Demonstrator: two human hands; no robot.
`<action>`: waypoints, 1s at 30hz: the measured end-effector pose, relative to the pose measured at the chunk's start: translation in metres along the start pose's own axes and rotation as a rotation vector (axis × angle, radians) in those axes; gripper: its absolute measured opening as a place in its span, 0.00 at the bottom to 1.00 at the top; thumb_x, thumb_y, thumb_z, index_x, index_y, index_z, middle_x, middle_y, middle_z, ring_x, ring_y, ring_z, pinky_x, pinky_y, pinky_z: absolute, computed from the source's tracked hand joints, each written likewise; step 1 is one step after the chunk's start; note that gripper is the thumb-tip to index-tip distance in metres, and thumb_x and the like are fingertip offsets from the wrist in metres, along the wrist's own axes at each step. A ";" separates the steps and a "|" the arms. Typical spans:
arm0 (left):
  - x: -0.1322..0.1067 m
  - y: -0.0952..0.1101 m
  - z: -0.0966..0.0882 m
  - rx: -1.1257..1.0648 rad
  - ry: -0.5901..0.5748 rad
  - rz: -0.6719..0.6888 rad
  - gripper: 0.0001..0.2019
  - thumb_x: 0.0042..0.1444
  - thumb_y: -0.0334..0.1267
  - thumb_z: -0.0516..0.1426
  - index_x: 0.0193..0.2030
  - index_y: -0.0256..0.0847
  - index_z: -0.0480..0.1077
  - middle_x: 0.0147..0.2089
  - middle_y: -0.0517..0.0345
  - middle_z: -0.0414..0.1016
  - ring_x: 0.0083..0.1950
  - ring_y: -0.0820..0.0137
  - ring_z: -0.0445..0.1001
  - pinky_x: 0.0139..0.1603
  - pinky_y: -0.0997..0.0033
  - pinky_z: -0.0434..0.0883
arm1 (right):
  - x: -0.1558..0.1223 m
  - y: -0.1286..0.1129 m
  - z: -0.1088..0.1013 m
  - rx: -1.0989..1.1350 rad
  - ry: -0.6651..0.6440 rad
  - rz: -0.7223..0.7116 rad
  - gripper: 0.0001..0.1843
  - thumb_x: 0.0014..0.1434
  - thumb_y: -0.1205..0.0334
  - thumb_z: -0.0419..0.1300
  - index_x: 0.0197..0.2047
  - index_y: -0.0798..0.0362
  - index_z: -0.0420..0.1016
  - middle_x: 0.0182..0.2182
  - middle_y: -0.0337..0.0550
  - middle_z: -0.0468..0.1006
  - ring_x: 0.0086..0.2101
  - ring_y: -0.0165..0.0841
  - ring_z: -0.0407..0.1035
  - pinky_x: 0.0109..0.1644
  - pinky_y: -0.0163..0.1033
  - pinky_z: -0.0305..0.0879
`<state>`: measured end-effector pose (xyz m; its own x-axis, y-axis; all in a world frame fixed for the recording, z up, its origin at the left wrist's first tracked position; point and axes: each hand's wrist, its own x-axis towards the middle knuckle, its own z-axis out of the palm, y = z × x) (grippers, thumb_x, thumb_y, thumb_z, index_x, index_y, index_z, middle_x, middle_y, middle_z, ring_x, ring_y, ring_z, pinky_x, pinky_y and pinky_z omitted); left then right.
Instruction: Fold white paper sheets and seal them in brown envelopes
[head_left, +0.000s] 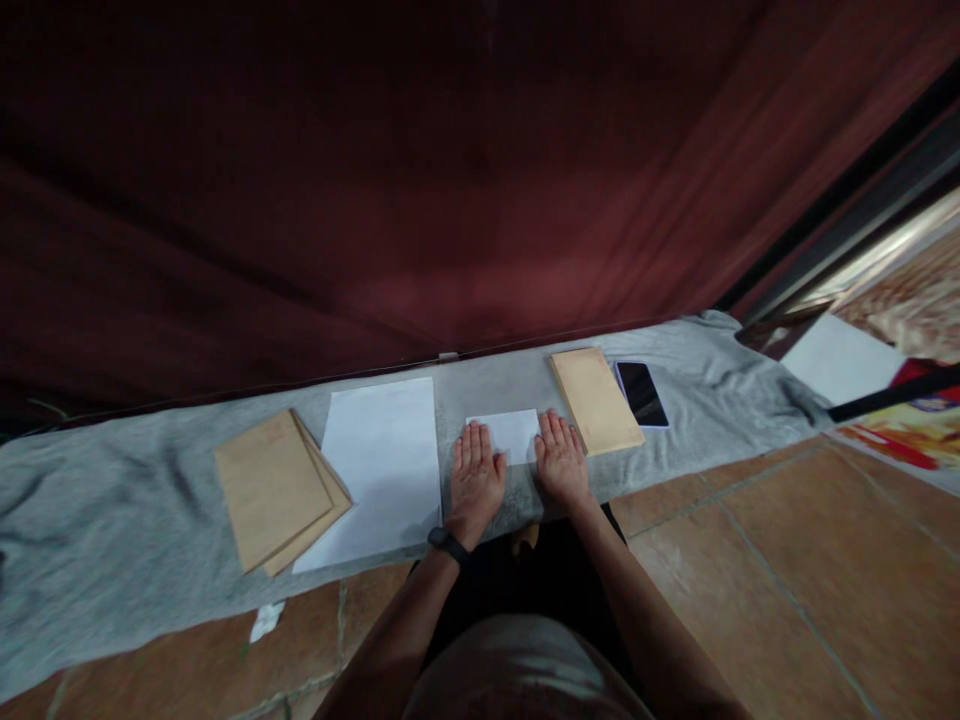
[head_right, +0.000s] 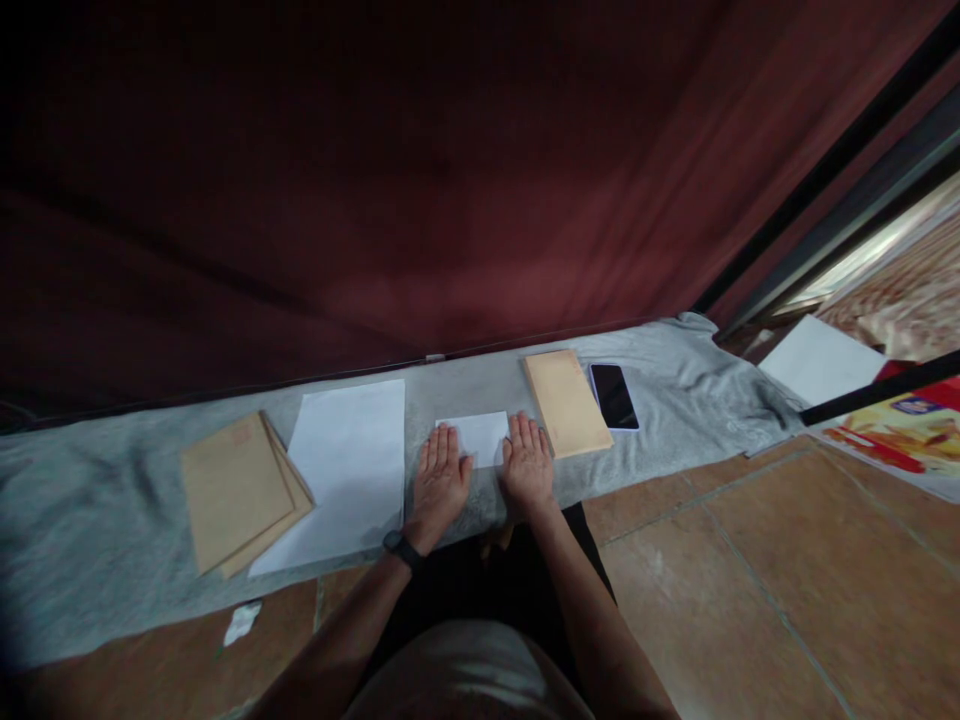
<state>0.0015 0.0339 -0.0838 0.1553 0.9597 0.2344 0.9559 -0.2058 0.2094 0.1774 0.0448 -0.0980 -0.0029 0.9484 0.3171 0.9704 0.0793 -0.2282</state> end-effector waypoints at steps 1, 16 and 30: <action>0.000 0.000 0.000 -0.002 0.002 -0.001 0.31 0.69 0.42 0.45 0.73 0.25 0.49 0.75 0.36 0.49 0.77 0.56 0.44 0.74 0.49 0.52 | 0.001 0.001 0.000 0.008 0.011 0.013 0.28 0.72 0.60 0.45 0.71 0.62 0.58 0.68 0.57 0.61 0.67 0.47 0.56 0.68 0.54 0.55; -0.001 0.000 -0.005 -0.029 0.004 0.017 0.30 0.69 0.41 0.44 0.73 0.26 0.50 0.75 0.36 0.49 0.77 0.55 0.43 0.74 0.44 0.51 | -0.055 -0.009 -0.022 0.236 -0.010 -0.264 0.24 0.70 0.65 0.48 0.68 0.55 0.63 0.64 0.52 0.69 0.65 0.39 0.61 0.70 0.55 0.55; 0.013 0.039 -0.002 -0.199 -0.172 0.409 0.28 0.72 0.46 0.39 0.74 0.34 0.51 0.75 0.47 0.52 0.77 0.66 0.47 0.75 0.56 0.52 | -0.059 -0.004 -0.016 0.227 -0.006 -0.285 0.23 0.69 0.63 0.49 0.63 0.59 0.68 0.60 0.55 0.73 0.64 0.40 0.62 0.69 0.55 0.58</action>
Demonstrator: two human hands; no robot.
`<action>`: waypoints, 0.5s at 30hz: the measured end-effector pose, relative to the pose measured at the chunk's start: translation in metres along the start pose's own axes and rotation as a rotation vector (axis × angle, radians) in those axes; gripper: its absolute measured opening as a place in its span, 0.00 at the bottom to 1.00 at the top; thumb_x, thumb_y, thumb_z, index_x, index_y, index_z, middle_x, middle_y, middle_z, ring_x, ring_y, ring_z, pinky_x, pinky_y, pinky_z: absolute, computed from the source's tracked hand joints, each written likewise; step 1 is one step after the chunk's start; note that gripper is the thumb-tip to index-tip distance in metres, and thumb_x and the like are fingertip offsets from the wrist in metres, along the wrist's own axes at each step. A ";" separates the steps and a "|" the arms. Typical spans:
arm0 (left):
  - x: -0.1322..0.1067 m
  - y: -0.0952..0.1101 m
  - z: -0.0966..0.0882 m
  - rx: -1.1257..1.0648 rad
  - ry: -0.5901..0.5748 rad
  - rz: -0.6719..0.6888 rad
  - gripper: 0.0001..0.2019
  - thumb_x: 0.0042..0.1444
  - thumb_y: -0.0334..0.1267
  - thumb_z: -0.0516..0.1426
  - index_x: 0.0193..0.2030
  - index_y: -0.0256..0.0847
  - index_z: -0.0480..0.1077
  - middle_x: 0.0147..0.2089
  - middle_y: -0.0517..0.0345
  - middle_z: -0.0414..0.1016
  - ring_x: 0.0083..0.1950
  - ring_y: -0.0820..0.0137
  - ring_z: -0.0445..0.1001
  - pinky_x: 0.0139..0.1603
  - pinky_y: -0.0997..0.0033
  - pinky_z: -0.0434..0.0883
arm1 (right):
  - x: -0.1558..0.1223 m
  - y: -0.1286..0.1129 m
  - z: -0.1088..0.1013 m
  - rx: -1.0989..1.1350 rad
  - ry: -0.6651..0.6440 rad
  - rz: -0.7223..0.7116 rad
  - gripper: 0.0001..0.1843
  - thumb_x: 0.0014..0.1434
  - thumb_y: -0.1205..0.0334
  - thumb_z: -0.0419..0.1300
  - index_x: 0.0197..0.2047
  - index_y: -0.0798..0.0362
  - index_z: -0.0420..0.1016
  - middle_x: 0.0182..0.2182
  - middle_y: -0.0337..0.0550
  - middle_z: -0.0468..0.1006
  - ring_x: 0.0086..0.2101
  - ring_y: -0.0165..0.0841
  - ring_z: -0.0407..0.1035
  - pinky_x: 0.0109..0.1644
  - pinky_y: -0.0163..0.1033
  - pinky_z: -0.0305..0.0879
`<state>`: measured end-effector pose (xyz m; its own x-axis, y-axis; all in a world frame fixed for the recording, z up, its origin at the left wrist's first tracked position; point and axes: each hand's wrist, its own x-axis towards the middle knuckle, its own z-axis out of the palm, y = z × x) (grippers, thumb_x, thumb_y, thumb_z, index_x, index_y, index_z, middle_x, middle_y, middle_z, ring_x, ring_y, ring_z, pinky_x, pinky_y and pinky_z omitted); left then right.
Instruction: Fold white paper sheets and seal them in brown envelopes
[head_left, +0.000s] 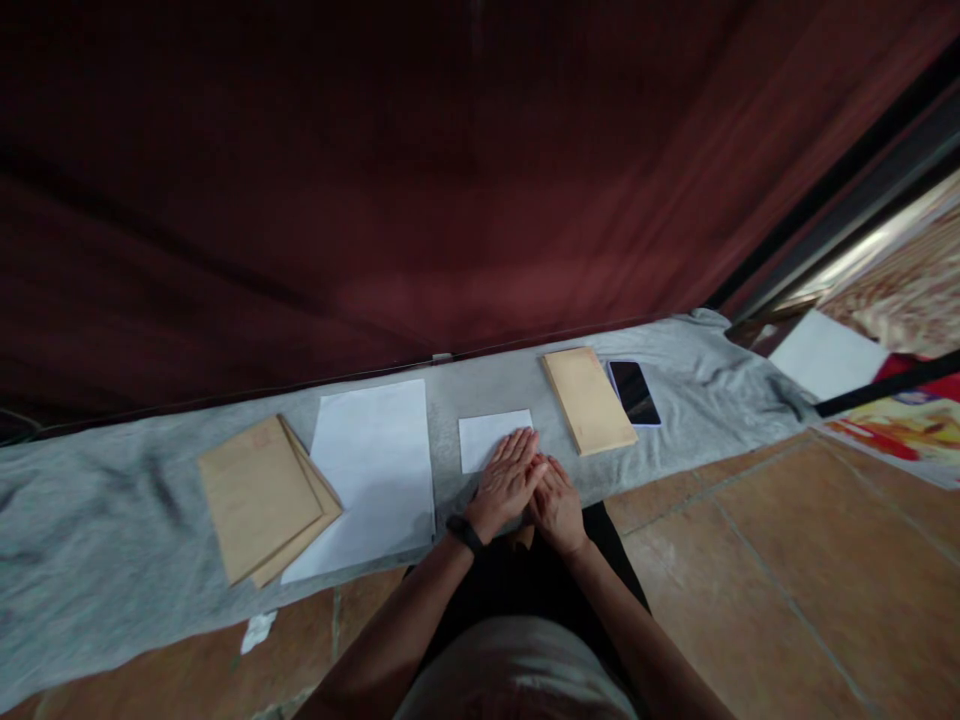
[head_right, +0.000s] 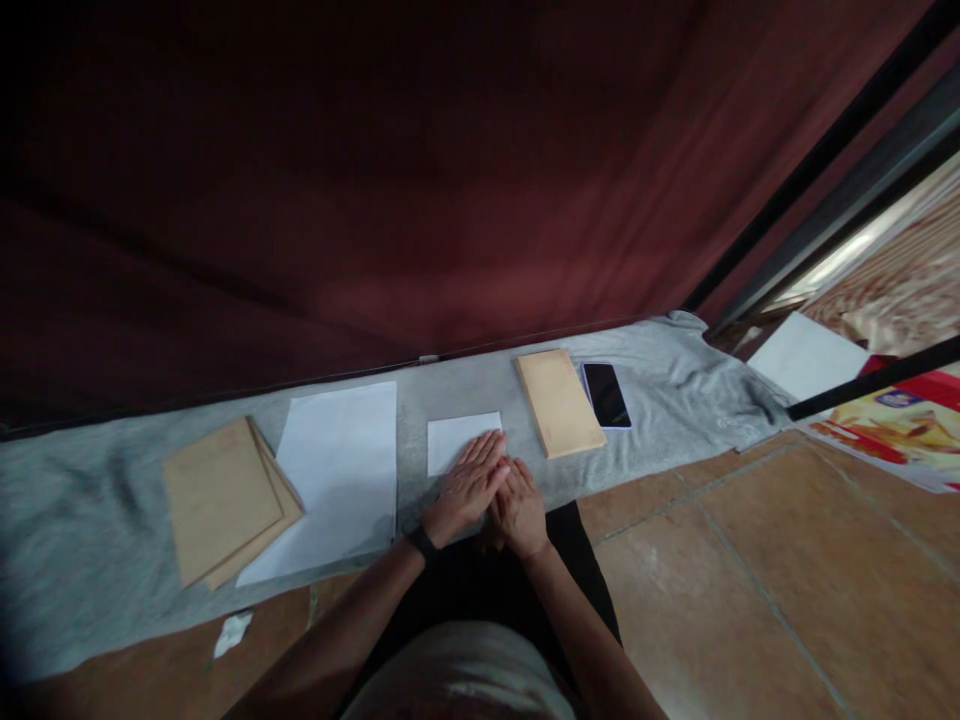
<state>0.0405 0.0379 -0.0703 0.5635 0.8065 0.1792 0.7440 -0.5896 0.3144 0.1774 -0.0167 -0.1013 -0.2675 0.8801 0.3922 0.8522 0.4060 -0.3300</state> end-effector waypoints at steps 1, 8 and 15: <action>0.001 -0.002 0.001 0.015 0.003 -0.014 0.28 0.72 0.46 0.40 0.74 0.34 0.51 0.75 0.47 0.52 0.77 0.66 0.47 0.75 0.55 0.52 | 0.001 -0.001 -0.001 0.000 -0.003 0.002 0.23 0.69 0.63 0.49 0.64 0.58 0.68 0.61 0.54 0.73 0.64 0.40 0.62 0.70 0.55 0.57; -0.003 -0.017 0.004 0.100 0.043 -0.133 0.30 0.71 0.48 0.41 0.74 0.33 0.49 0.76 0.46 0.51 0.77 0.63 0.46 0.76 0.53 0.50 | 0.003 -0.003 -0.003 -0.003 -0.004 0.018 0.25 0.68 0.65 0.49 0.67 0.58 0.65 0.62 0.53 0.71 0.64 0.40 0.62 0.70 0.53 0.57; -0.012 -0.036 -0.004 0.130 0.088 -0.250 0.30 0.71 0.46 0.41 0.75 0.32 0.47 0.76 0.43 0.51 0.77 0.60 0.47 0.75 0.51 0.51 | 0.001 -0.001 -0.001 0.003 0.008 0.003 0.28 0.68 0.66 0.49 0.69 0.56 0.61 0.65 0.53 0.68 0.64 0.41 0.61 0.70 0.55 0.57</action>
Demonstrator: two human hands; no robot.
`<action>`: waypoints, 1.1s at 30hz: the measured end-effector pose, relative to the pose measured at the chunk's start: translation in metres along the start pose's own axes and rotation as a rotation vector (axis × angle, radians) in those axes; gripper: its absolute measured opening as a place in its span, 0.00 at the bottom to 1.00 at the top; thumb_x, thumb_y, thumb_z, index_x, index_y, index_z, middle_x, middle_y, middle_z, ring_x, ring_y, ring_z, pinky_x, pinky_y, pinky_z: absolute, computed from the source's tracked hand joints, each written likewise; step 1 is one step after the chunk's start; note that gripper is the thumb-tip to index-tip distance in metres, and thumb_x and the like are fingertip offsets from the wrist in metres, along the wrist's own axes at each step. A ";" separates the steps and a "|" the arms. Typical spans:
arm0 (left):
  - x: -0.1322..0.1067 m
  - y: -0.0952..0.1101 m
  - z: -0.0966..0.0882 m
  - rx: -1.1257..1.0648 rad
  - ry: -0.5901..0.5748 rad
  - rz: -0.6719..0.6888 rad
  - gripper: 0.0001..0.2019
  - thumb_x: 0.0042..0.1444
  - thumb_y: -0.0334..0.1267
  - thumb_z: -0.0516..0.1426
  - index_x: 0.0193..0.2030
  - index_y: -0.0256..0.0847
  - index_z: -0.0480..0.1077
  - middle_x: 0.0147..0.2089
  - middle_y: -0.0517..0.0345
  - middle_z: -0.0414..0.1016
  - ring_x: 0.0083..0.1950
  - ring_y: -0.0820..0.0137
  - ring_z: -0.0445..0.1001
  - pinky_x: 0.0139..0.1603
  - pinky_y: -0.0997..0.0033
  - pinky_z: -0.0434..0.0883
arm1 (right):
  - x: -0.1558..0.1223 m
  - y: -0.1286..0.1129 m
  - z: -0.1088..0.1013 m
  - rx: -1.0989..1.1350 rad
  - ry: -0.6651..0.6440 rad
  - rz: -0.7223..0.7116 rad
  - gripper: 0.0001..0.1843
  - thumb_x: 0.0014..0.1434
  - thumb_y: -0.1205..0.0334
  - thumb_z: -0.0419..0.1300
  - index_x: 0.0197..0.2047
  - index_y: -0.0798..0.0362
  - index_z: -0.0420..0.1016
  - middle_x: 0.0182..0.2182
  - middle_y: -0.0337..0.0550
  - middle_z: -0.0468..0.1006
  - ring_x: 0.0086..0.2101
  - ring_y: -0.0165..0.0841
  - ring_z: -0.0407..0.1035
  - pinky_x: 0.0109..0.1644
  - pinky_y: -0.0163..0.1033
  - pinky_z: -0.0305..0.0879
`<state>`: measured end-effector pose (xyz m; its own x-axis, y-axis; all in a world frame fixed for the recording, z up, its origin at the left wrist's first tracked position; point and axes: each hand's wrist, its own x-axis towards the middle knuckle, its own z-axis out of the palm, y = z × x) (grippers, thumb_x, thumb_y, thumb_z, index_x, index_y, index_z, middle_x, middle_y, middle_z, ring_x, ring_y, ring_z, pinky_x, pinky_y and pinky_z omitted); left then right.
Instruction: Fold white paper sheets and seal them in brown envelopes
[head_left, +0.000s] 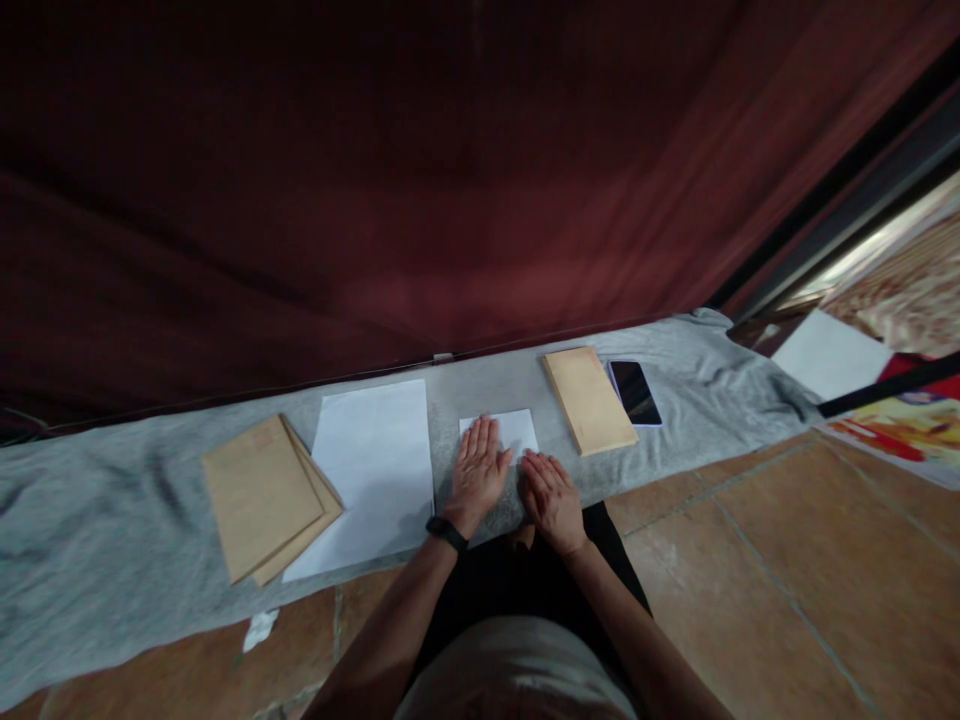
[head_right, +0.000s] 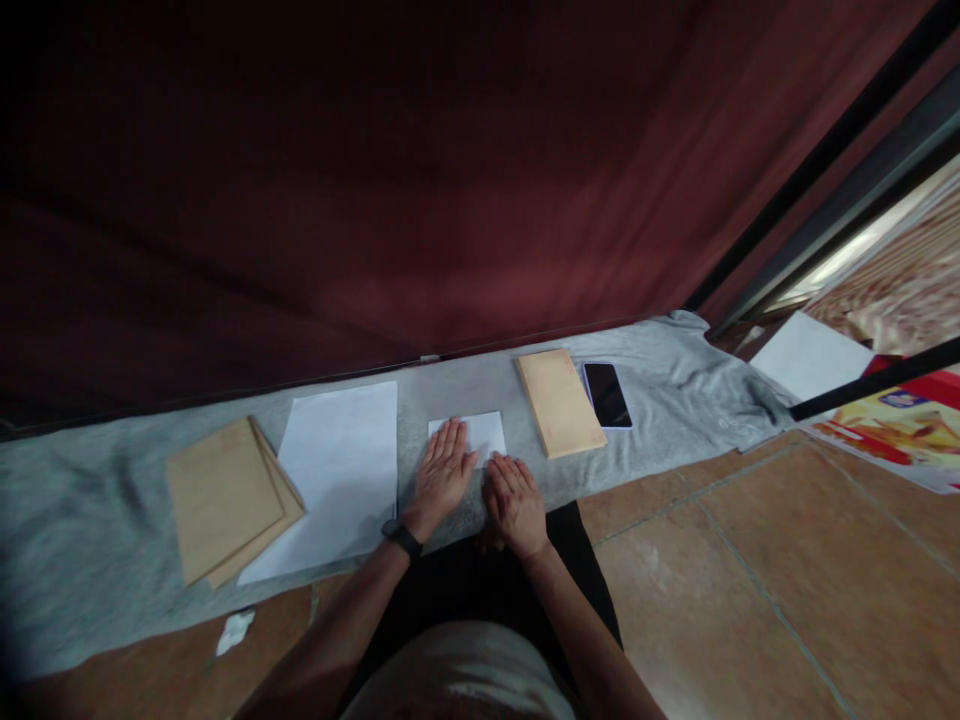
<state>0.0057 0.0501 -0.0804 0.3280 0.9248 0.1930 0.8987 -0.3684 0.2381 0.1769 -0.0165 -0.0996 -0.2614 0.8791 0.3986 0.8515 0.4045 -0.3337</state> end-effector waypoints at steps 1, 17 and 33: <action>-0.001 -0.003 -0.001 0.007 0.007 -0.012 0.30 0.71 0.46 0.41 0.75 0.32 0.48 0.76 0.42 0.50 0.77 0.60 0.47 0.75 0.50 0.51 | 0.000 0.000 0.000 0.001 0.000 -0.001 0.28 0.67 0.66 0.49 0.69 0.56 0.61 0.65 0.53 0.68 0.64 0.41 0.61 0.69 0.55 0.57; -0.030 -0.009 -0.016 -0.014 0.083 -0.046 0.28 0.69 0.37 0.43 0.75 0.32 0.48 0.75 0.44 0.52 0.77 0.60 0.46 0.74 0.49 0.54 | 0.002 -0.002 -0.003 0.027 -0.002 0.016 0.25 0.70 0.64 0.47 0.68 0.56 0.63 0.65 0.51 0.68 0.65 0.39 0.61 0.70 0.54 0.57; -0.054 0.003 -0.014 0.031 -0.045 0.145 0.27 0.70 0.40 0.44 0.72 0.31 0.53 0.74 0.45 0.55 0.77 0.61 0.47 0.75 0.53 0.53 | 0.040 0.002 -0.010 0.009 -0.259 -0.124 0.30 0.74 0.51 0.44 0.74 0.54 0.52 0.71 0.48 0.56 0.69 0.38 0.51 0.73 0.51 0.48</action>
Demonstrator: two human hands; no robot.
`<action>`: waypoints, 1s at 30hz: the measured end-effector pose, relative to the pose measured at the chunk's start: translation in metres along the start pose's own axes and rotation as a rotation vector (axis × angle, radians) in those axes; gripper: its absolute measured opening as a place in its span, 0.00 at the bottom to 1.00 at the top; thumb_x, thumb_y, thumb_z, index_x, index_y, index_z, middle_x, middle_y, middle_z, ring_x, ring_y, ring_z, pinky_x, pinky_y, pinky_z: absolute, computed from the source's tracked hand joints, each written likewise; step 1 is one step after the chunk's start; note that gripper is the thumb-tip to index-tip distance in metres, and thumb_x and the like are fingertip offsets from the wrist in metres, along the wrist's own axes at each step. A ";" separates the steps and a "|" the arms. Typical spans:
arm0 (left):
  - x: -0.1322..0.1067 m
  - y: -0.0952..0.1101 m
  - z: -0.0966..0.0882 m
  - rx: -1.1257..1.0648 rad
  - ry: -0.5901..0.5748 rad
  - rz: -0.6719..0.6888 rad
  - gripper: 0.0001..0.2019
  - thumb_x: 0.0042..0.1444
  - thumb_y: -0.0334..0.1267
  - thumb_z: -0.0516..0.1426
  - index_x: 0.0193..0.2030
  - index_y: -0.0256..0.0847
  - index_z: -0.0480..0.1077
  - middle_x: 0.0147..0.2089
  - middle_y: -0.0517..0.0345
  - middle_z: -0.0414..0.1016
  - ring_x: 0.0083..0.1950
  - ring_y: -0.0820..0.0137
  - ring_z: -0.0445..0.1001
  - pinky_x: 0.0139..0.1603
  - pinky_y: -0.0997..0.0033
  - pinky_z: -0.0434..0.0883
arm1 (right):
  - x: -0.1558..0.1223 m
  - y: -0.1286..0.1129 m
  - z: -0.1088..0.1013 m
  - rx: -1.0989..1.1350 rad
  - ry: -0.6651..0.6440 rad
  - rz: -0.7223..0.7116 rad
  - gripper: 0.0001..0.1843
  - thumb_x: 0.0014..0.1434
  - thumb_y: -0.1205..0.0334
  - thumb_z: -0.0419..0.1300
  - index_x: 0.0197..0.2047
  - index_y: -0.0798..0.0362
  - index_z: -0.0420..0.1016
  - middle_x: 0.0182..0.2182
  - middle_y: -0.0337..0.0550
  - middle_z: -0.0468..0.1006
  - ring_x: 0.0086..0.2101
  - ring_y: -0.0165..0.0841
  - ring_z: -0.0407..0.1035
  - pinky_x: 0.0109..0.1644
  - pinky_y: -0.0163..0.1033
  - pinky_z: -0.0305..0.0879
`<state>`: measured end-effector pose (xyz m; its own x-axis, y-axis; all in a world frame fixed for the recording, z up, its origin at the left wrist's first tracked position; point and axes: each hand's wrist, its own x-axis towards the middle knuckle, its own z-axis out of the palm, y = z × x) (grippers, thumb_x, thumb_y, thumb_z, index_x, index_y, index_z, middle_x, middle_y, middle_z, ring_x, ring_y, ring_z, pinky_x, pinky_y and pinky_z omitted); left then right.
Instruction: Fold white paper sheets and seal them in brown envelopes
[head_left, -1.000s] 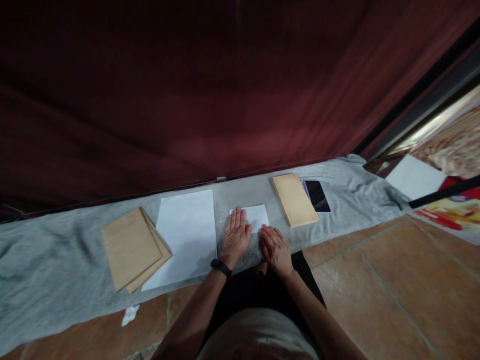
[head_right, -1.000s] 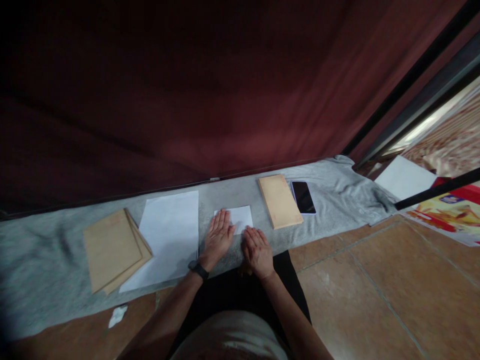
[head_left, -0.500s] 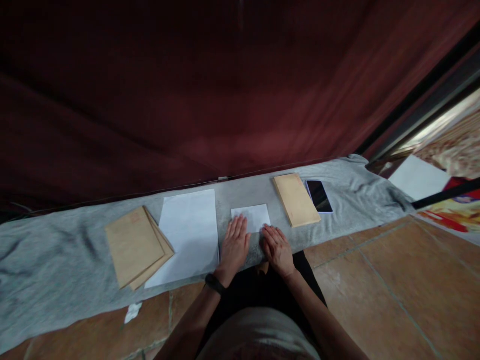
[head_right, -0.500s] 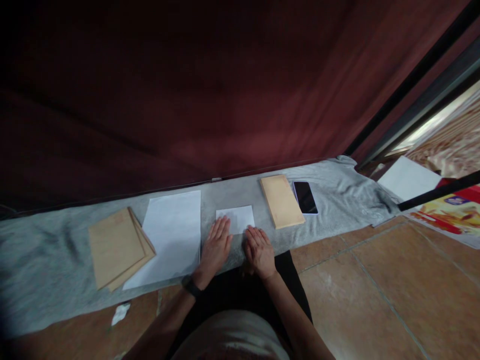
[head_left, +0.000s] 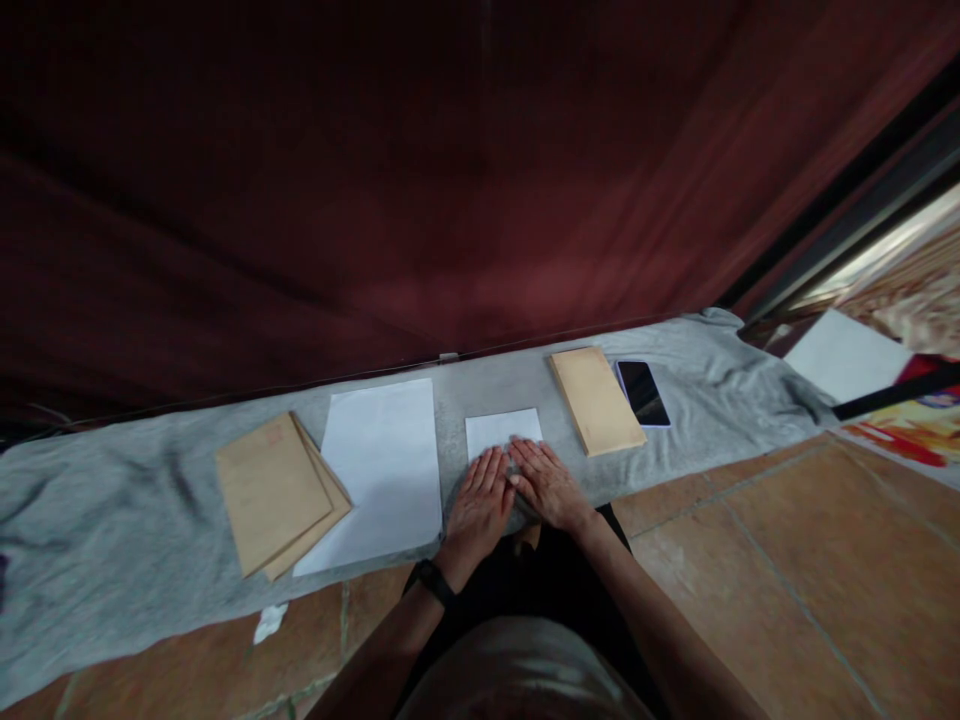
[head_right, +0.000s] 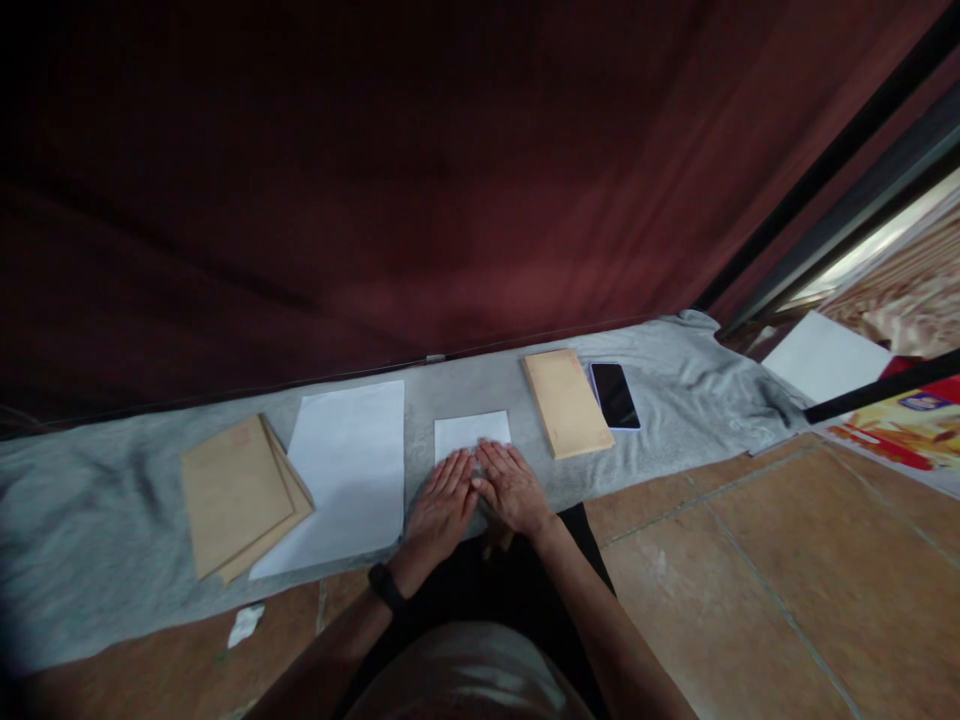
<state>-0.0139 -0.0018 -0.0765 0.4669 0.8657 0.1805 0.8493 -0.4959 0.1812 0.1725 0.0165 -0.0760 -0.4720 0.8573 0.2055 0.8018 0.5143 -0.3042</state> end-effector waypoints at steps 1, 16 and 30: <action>0.000 0.001 0.000 0.002 0.003 0.002 0.27 0.70 0.41 0.44 0.72 0.31 0.53 0.74 0.44 0.55 0.77 0.61 0.47 0.75 0.52 0.53 | 0.003 0.004 0.001 -0.013 -0.004 0.008 0.30 0.74 0.51 0.44 0.73 0.54 0.52 0.71 0.48 0.56 0.69 0.39 0.51 0.73 0.51 0.48; 0.000 0.003 -0.001 0.055 0.013 0.013 0.28 0.70 0.44 0.46 0.72 0.30 0.53 0.74 0.44 0.54 0.77 0.60 0.46 0.75 0.53 0.53 | 0.039 0.046 0.009 -0.127 0.053 0.162 0.31 0.74 0.52 0.41 0.74 0.58 0.52 0.71 0.51 0.54 0.70 0.41 0.49 0.73 0.52 0.47; -0.002 0.002 0.000 0.056 0.008 0.029 0.30 0.69 0.43 0.46 0.73 0.30 0.50 0.75 0.44 0.53 0.77 0.60 0.47 0.75 0.52 0.53 | -0.029 -0.001 -0.006 -0.034 0.002 0.007 0.31 0.73 0.51 0.45 0.74 0.51 0.49 0.70 0.47 0.58 0.68 0.39 0.54 0.73 0.53 0.48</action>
<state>-0.0132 -0.0040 -0.0762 0.4899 0.8501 0.1931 0.8478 -0.5162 0.1214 0.1873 -0.0089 -0.0762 -0.4660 0.8607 0.2049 0.8171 0.5075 -0.2736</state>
